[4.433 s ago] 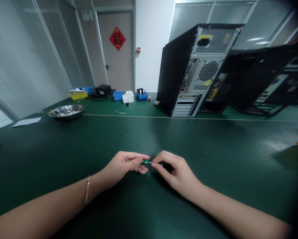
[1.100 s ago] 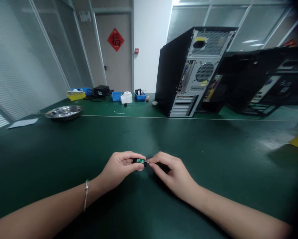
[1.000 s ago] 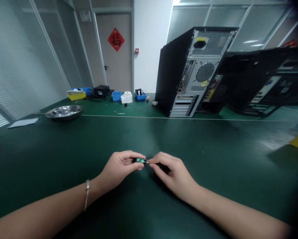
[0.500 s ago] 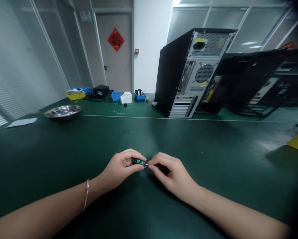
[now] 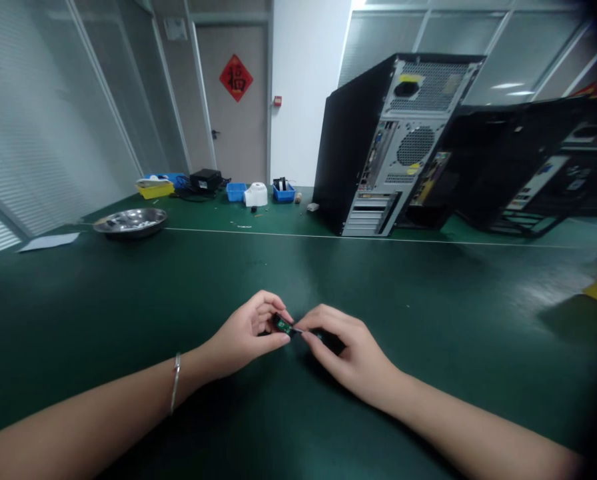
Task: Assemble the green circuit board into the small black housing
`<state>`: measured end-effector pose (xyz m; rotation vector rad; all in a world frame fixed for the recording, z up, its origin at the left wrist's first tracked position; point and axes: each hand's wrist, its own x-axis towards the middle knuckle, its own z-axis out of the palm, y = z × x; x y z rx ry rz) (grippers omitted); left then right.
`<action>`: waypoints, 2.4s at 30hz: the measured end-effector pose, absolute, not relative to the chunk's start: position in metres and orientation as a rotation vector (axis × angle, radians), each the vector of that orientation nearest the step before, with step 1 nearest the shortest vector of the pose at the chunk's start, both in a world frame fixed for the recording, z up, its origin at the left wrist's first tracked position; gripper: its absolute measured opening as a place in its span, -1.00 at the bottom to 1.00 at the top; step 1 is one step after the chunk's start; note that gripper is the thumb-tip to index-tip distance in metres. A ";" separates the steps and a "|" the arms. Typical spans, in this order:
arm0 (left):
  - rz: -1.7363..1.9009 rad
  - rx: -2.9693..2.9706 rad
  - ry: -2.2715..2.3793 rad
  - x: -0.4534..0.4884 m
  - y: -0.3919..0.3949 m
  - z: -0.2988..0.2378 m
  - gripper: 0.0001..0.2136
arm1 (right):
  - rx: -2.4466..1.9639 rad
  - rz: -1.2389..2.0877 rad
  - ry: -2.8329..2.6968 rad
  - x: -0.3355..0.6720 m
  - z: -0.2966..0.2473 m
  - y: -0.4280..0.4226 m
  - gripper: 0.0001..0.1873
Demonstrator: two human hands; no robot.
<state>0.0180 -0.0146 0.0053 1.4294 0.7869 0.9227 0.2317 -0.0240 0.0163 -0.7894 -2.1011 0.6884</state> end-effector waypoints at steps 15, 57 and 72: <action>0.820 1.443 0.839 0.017 -0.018 0.008 -0.54 | -0.753 0.683 -2.134 0.230 0.018 -0.023 -0.83; 0.899 1.400 0.880 0.016 -0.016 0.006 -0.78 | -0.907 0.549 -2.126 0.234 0.011 -0.020 -0.78; 0.874 1.344 0.876 0.020 -0.020 0.010 -0.77 | -0.920 0.554 -2.147 0.233 0.012 -0.022 -0.80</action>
